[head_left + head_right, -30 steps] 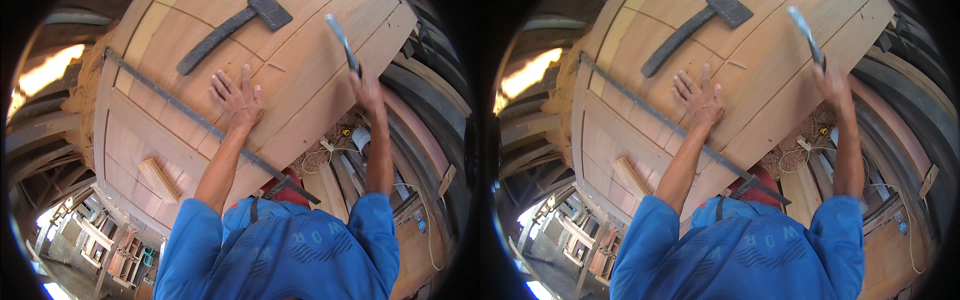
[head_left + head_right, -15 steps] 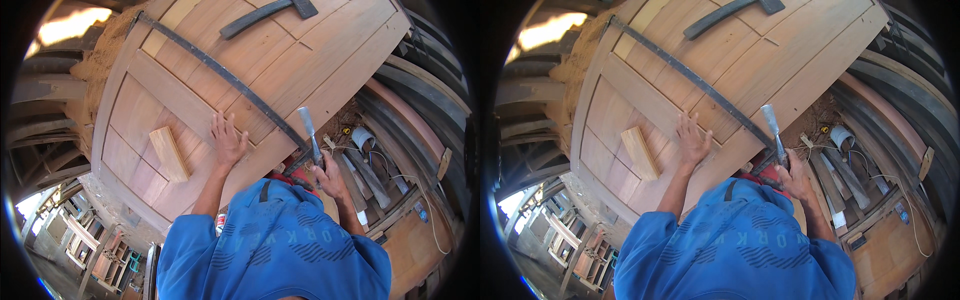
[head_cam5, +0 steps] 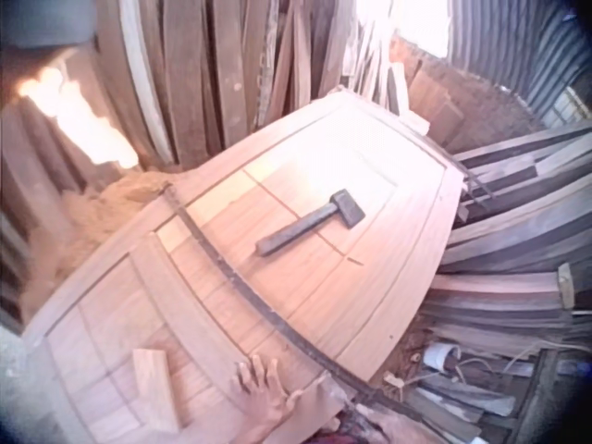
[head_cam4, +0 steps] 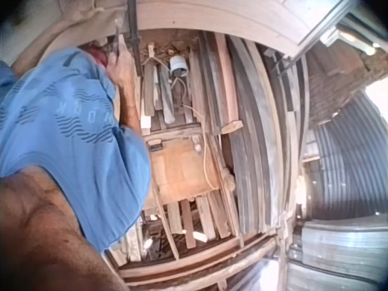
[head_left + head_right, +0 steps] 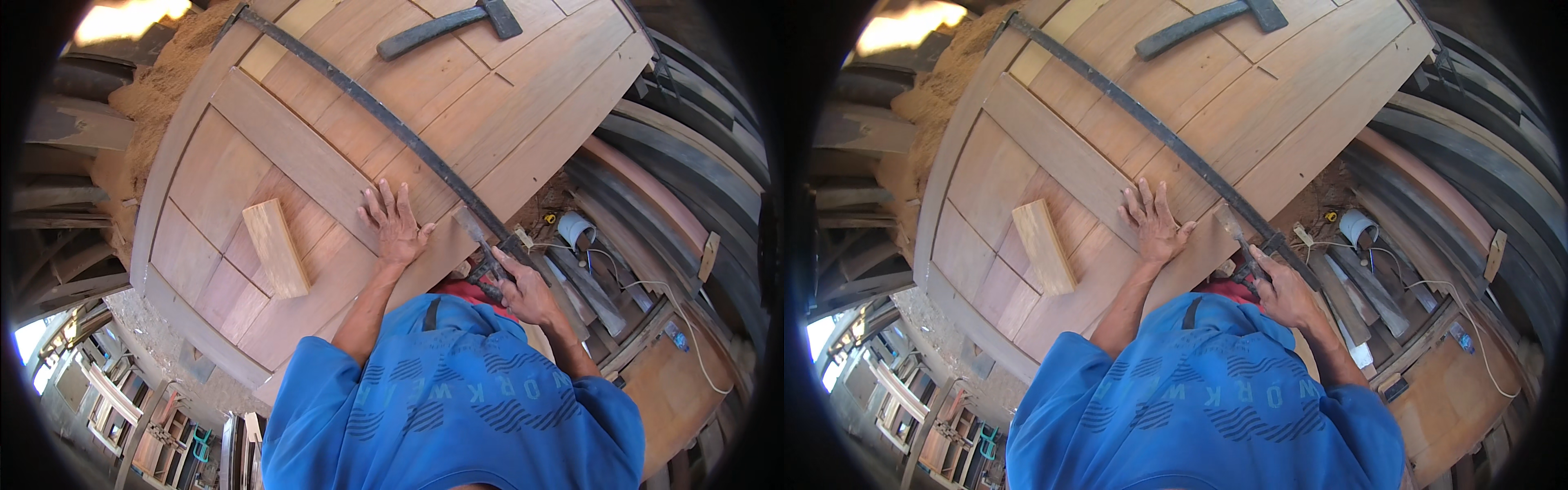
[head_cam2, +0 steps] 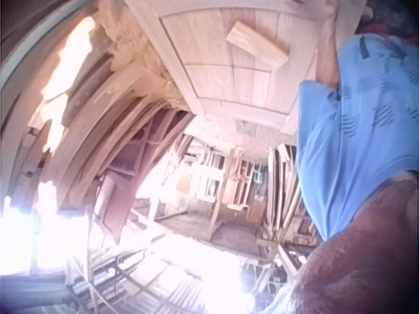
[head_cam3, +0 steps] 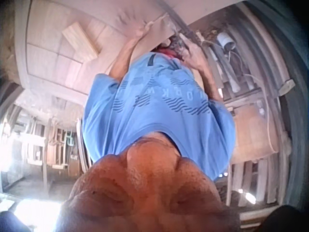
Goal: The person assembles a wooden door by fitting planks into a frame, using a hammer and chisel to adjust joints and a metal bar to align the structure. They repeatedly check fit and alignment, tapping pieces into place and smoothing surfaces.
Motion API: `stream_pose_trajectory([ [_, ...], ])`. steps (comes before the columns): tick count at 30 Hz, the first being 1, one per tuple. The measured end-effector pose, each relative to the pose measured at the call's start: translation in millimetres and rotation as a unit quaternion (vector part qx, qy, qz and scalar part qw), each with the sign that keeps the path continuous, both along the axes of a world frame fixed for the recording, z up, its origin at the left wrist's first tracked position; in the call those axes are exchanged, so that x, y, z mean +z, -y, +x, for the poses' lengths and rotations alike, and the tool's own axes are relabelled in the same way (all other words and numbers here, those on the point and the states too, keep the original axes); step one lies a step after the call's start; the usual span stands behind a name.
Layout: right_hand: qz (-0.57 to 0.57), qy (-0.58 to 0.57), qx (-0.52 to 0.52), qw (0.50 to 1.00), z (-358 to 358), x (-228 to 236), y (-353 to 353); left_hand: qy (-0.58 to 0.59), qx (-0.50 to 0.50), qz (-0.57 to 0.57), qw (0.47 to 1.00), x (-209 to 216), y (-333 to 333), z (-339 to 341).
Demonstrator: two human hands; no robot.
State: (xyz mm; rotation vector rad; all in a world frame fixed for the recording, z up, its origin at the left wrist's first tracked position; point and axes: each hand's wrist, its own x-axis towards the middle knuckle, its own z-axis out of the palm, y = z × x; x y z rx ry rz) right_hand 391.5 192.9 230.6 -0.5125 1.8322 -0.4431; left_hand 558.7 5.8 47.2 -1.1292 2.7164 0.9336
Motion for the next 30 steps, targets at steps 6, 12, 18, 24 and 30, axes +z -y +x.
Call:
stream_pose_trajectory([
  [6, 0.035, -0.007, 0.017, 0.999, -4.6, 6.7, 27.9, -0.012, -0.018, -0.002, 1.000, 6.5, 3.6, -3.4],
  [12, 0.037, -0.045, 0.057, 0.997, -13.5, 7.3, 56.0, -0.036, -0.017, 0.004, 0.999, 7.1, 4.6, -2.5],
  [18, 0.052, -0.091, 0.120, 0.987, -16.9, 11.7, 66.5, -0.057, -0.012, -0.001, 0.998, 6.2, 5.6, -2.2],
  [24, 0.041, -0.109, 0.149, 0.982, -21.0, 5.6, 80.4, -0.049, -0.019, 0.003, 0.999, 4.0, 4.7, -1.4],
  [30, 0.070, -0.045, 0.079, 0.993, -22.2, 8.0, 76.6, -0.050, -0.017, 0.004, 0.999, 2.1, 3.9, -0.8],
])
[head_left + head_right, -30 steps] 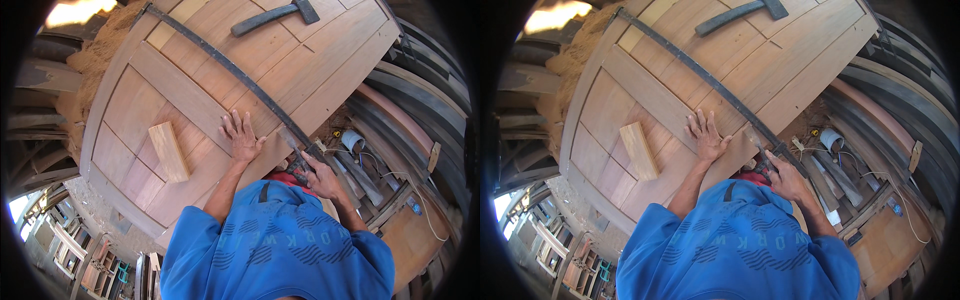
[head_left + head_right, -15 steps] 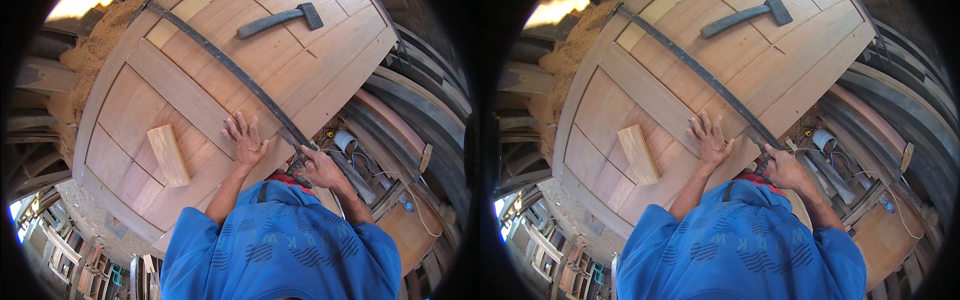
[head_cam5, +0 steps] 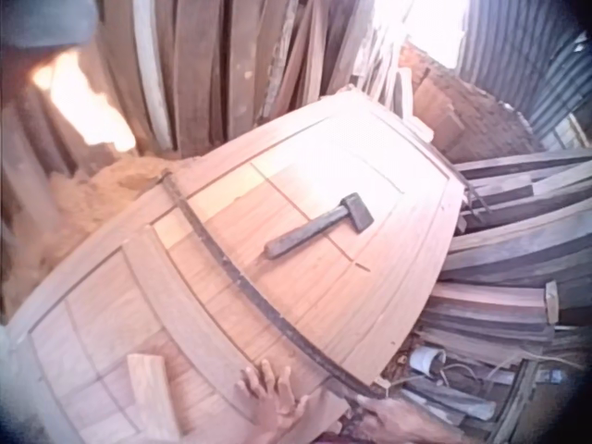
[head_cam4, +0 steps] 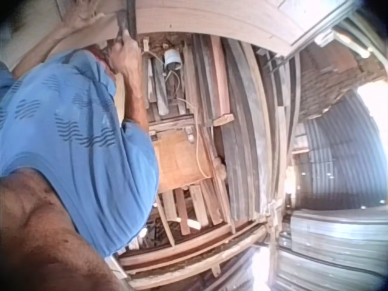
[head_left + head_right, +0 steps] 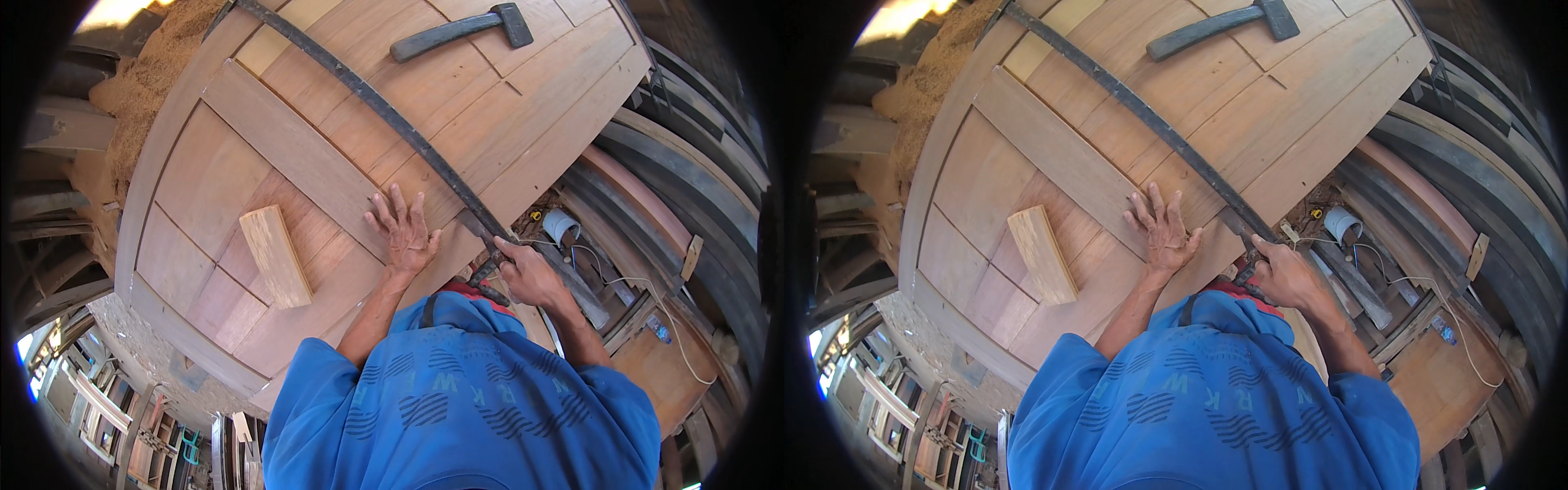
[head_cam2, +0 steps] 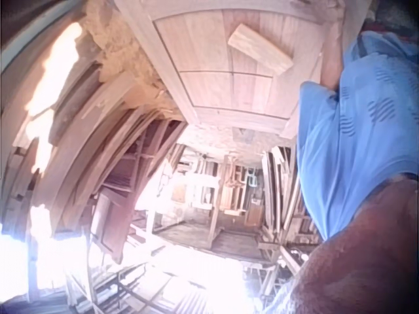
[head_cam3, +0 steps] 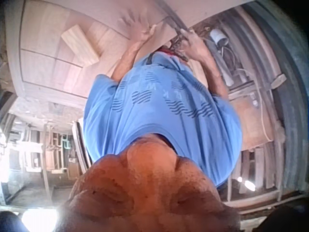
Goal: The person assembles a wooden door by fitting planks into a frame, using a hammer and chisel to adjust joints and a metal bar to align the structure. They repeatedly check fit and alignment, tapping pieces into place and smoothing surfaces.
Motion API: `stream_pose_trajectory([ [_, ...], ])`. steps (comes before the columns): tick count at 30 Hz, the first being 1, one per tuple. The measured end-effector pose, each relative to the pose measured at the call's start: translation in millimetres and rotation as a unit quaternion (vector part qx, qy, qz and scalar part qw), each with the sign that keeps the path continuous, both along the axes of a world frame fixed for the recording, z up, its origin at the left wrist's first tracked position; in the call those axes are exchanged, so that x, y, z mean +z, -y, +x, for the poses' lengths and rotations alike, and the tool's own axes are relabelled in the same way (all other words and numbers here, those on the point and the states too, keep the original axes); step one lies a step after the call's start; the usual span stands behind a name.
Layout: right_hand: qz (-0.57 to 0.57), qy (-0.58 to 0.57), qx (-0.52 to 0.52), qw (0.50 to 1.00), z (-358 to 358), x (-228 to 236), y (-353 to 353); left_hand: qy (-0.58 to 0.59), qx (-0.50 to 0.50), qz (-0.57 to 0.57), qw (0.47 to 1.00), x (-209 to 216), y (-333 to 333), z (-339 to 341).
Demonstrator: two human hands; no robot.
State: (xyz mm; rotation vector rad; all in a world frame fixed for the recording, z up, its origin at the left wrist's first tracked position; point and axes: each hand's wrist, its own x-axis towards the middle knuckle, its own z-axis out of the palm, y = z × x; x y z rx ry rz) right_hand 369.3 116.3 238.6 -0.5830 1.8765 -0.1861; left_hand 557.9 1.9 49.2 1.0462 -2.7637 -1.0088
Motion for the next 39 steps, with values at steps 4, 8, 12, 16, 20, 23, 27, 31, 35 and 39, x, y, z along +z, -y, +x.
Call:
stream_pose_trajectory([
  [4, -0.016, 0.013, -0.026, 0.999, 1.8, -5.8, -9.8, -0.002, 0.001, -0.003, 1.000, -2.1, -0.8, 0.6],
  [8, -0.021, 0.010, -0.009, 1.000, 0.9, -5.6, -10.9, 0.000, -0.001, -0.004, 1.000, -2.8, -0.7, 0.3],
  [12, -0.026, 0.005, -0.007, 1.000, 0.3, -2.3, -8.8, -0.002, -0.002, -0.003, 1.000, -2.0, -0.1, 0.1],
  [16, -0.010, -0.005, -0.003, 1.000, 0.0, 4.6, -2.4, -0.005, -0.002, -0.002, 1.000, -3.7, -0.7, 0.4],
  [20, 0.022, 0.005, -0.010, 1.000, -1.2, 10.0, 4.2, -0.002, -0.002, -0.005, 1.000, -3.7, -1.2, 0.3],
  [23, -0.034, 0.004, -0.005, 0.999, 0.0, -2.1, -11.3, 0.000, -0.001, -0.004, 1.000, -2.7, -1.0, -0.1],
  [27, -0.041, 0.009, -0.013, 0.999, -0.2, -4.6, -13.6, -0.004, 0.000, -0.011, 1.000, -3.6, -1.6, 0.1],
  [31, -0.042, 0.009, -0.028, 0.999, 1.2, -4.9, -14.3, -0.001, 0.000, -0.006, 1.000, -1.2, -0.2, -0.4],
  [35, -0.026, -0.028, 0.026, 0.999, 4.6, -0.9, -1.2, -0.004, -0.001, -0.006, 1.000, -0.2, 0.4, -0.7],
  [39, -0.038, -0.048, 0.041, 0.997, 7.8, -10.6, -2.6, -0.002, -0.002, -0.017, 1.000, -3.7, -0.6, 0.4],
])
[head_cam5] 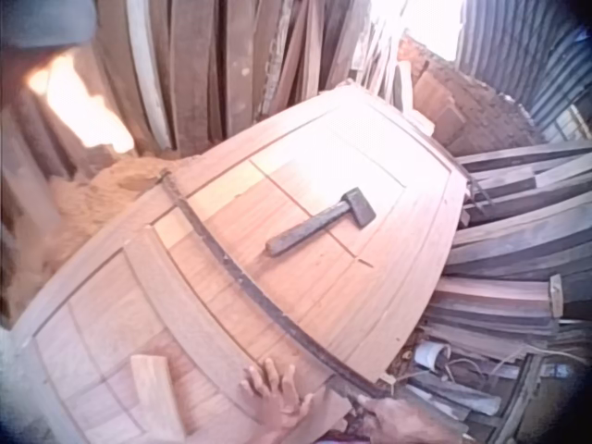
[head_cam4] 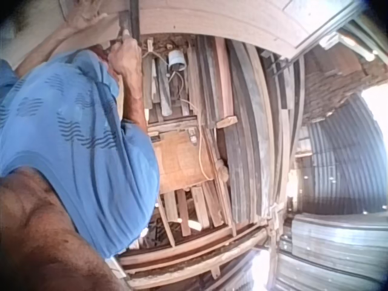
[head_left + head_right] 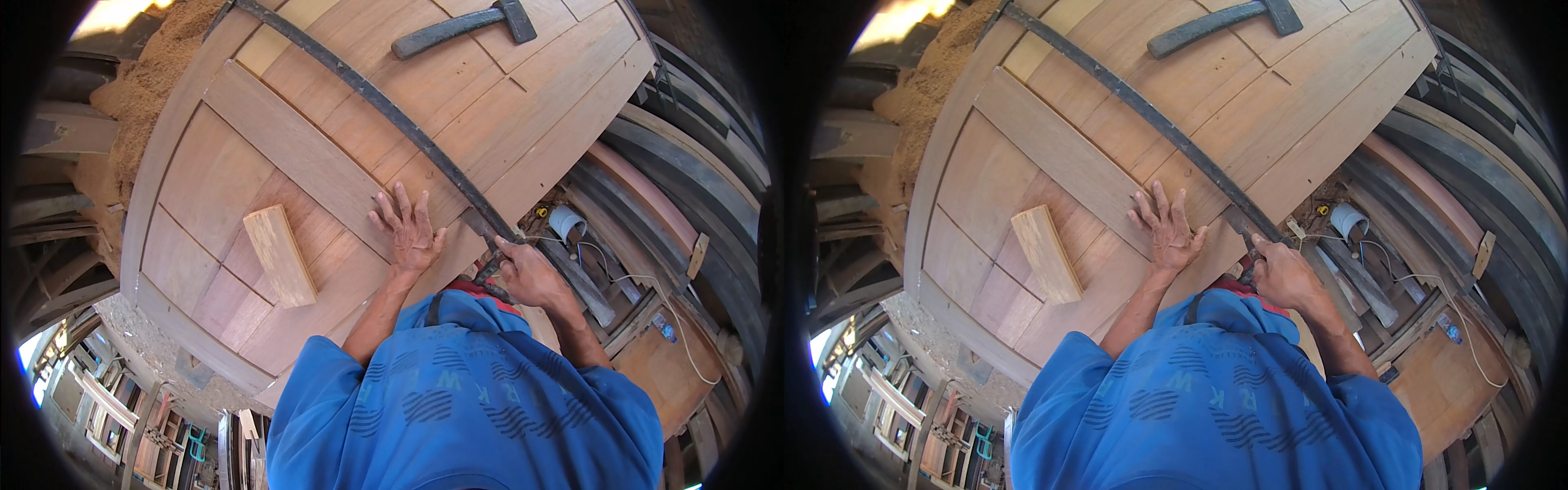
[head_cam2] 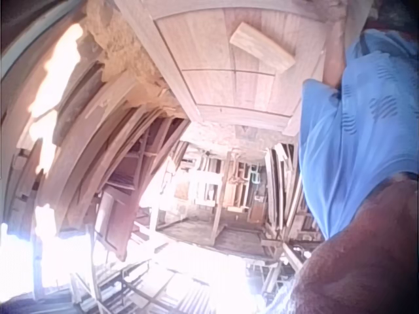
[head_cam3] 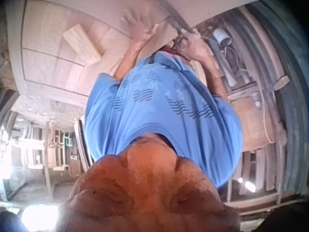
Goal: The person assembles a wooden door by fitting planks into a frame, using a hammer and chisel to adjust joints and a metal bar to align the structure. They repeatedly check fit and alignment, tapping pieces into place and smoothing surfaces.
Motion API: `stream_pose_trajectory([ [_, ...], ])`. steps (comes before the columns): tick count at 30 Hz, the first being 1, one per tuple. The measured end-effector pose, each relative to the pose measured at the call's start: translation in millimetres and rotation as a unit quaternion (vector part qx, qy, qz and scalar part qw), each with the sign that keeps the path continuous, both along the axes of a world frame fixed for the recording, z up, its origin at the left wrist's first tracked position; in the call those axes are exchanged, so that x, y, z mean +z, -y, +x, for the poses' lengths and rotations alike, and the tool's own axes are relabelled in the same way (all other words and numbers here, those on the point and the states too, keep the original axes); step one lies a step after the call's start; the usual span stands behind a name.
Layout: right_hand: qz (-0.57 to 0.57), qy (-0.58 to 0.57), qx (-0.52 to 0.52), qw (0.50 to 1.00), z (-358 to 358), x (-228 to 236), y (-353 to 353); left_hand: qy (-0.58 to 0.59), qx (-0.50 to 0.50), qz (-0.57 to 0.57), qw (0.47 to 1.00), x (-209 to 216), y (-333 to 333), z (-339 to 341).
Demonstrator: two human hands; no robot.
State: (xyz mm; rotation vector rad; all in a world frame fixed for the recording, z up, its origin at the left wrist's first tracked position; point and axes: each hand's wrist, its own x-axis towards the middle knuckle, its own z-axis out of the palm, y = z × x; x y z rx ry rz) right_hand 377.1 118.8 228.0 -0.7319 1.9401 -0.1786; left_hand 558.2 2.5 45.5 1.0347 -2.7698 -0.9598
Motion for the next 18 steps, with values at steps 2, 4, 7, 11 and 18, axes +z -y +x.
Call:
stream_pose_trajectory([
  [2, 0.084, 0.040, -0.025, 0.995, -2.9, 18.5, 24.3, 0.004, -0.004, 0.002, 1.000, 0.5, 0.3, 0.1],
  [4, 0.108, 0.071, -0.049, 0.990, -6.5, 29.2, 33.8, 0.003, -0.002, -0.001, 1.000, 1.2, -0.1, -1.6],
  [7, 0.078, 0.068, -0.052, 0.993, -6.0, 25.9, 26.0, 0.000, 0.003, 0.005, 1.000, 0.7, 0.4, -1.2],
  [11, -0.002, 0.051, -0.066, 0.996, -1.2, 4.9, -1.2, 0.008, 0.000, 0.012, 1.000, 3.5, 1.3, -1.0],
  [18, 0.045, 0.075, -0.076, 0.993, -5.6, 13.2, 9.0, 0.007, -0.003, 0.011, 1.000, 1.6, 0.6, -0.5],
])
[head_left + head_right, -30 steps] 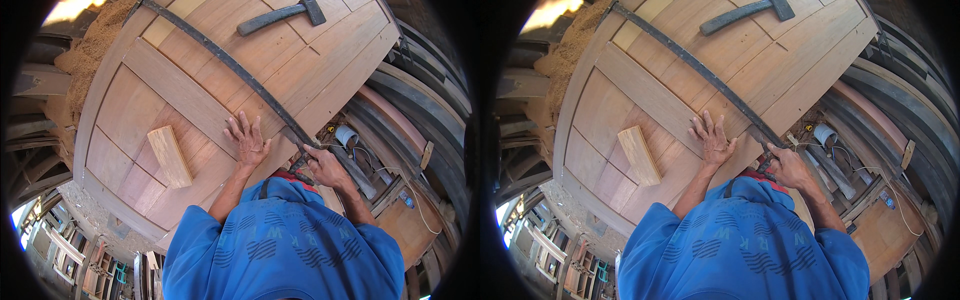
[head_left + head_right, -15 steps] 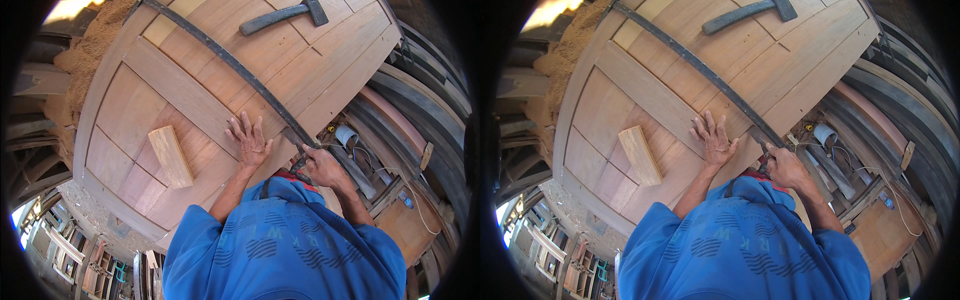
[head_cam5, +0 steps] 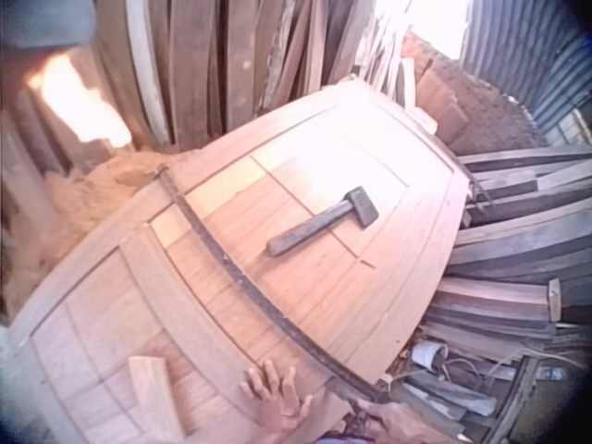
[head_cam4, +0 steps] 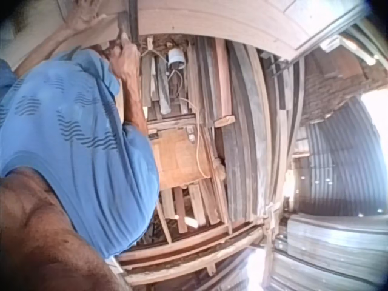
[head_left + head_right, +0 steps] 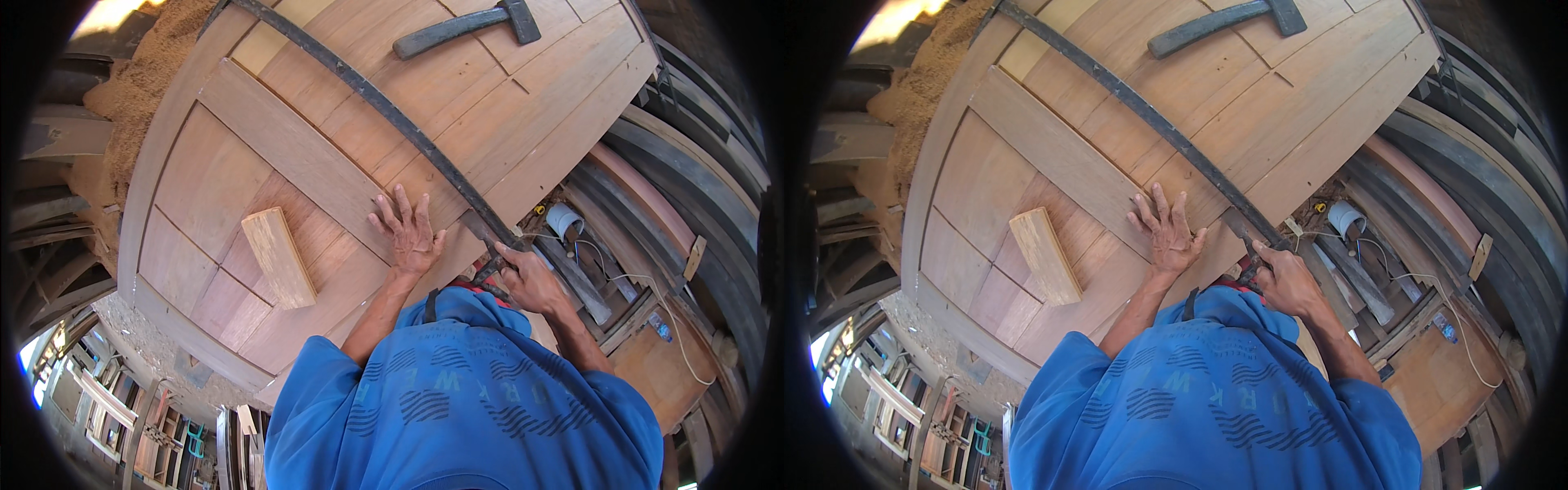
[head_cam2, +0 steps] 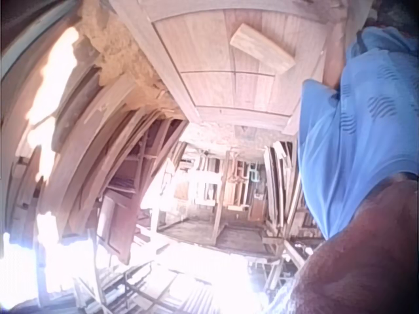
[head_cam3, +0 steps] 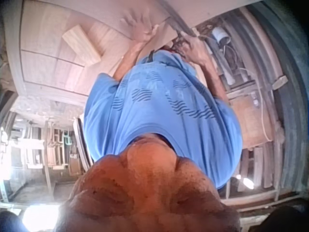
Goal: The person assembles a wooden door by fitting planks into a frame, using a hammer and chisel to adjust joints and a metal bar to align the structure. They repeatedly check fit and alignment, tapping pieces into place and smoothing surfaces.
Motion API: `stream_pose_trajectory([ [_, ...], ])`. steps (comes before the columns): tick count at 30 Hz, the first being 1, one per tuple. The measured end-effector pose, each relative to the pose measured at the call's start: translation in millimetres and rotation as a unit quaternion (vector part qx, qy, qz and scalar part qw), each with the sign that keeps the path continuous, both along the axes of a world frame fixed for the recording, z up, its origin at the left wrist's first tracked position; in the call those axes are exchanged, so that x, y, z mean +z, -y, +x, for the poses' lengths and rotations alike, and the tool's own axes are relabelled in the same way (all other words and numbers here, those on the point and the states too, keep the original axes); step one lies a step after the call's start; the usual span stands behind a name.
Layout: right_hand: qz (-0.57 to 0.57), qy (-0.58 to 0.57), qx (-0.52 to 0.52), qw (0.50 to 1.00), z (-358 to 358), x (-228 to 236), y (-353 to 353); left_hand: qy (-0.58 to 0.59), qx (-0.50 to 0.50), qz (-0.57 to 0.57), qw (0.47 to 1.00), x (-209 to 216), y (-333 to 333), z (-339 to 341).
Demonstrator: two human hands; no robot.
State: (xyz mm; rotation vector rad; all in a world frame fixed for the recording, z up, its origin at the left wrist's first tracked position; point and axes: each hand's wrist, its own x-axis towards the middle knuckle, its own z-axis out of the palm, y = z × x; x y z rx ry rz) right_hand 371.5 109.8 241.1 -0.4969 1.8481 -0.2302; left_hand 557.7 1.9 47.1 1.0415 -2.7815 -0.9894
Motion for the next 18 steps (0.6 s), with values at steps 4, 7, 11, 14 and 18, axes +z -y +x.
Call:
stream_pose_trajectory([
  [4, -0.010, -0.005, -0.019, 1.000, 2.2, -3.1, -5.5, -0.003, 0.004, -0.004, 1.000, 0.1, -0.3, -1.3],
  [7, 0.001, -0.009, -0.014, 1.000, 1.4, -1.0, -3.1, 0.003, 0.001, -0.008, 1.000, 1.2, -0.3, -1.4],
  [11, 0.044, 0.004, -0.019, 0.999, -0.6, 5.5, 4.4, 0.007, -0.001, -0.011, 1.000, 1.3, -0.1, -1.8],
  [14, 0.039, 0.006, -0.019, 0.999, -0.8, 3.2, 1.0, 0.017, -0.003, -0.007, 1.000, 2.3, 0.3, -1.7],
  [18, 0.016, -0.005, -0.017, 1.000, 0.4, 0.2, -3.5, 0.012, -0.004, -0.011, 1.000, 2.3, 0.2, -1.4],
])
